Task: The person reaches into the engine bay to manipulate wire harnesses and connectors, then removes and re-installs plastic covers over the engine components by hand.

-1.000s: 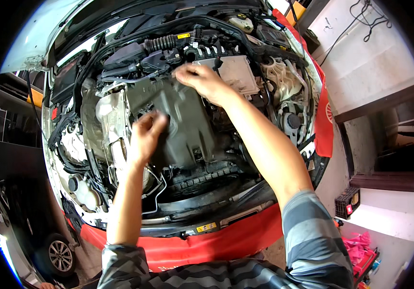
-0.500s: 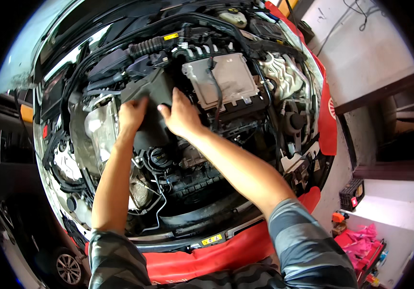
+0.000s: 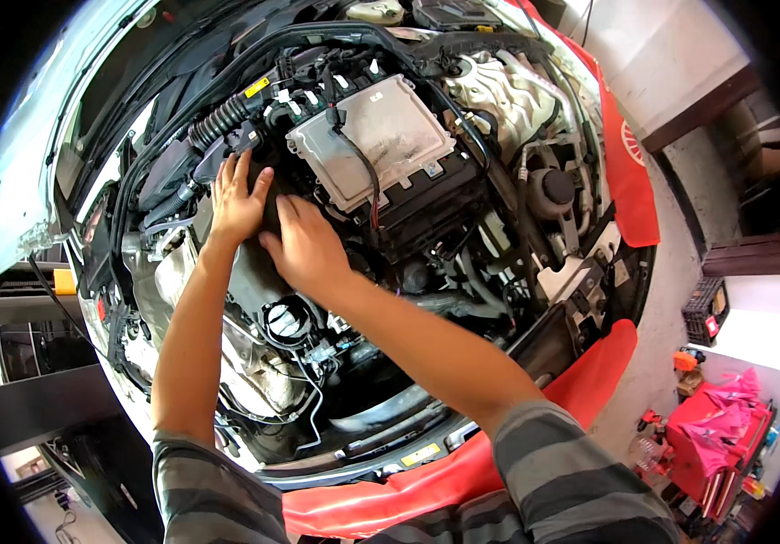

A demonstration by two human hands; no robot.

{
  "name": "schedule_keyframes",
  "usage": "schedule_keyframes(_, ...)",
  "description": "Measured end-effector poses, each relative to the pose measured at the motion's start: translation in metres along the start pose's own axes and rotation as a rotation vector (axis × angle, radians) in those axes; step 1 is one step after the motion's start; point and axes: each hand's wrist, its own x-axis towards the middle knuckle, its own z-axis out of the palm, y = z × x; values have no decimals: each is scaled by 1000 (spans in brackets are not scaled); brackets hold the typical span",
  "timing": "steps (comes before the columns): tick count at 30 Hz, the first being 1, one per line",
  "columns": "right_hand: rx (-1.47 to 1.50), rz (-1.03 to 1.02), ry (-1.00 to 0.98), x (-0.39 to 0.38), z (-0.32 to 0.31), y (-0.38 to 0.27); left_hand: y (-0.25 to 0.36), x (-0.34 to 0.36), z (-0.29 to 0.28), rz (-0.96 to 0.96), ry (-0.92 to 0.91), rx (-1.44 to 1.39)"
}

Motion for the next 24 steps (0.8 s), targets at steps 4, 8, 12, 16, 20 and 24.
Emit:
schedule_keyframes(4, -118, 66, -91, -65, -21, 1, -9, 9, 9, 2, -84, -12)
schedule_keyframes(8, -134, 74, -107, -59, -10, 6, -4, 15, 9, 35, -24, -17)
schedule_keyframes(12, -73, 188, -169, -46, -9, 5, 8, 23, 1, -4, 18, -137)
schedule_keyframes(16, 101, 188, -196, -35, -31, 15, 16, 33, -8, -95, -17, 38)
schedule_keyframes(20, 164, 203, -121, -33, -32, 22, 18, 39, -13, -66, -99, 93)
schedule_keyframes(24, 179, 214, -139, -22, -32, 22, 22, 44, -12, -154, -86, 134)
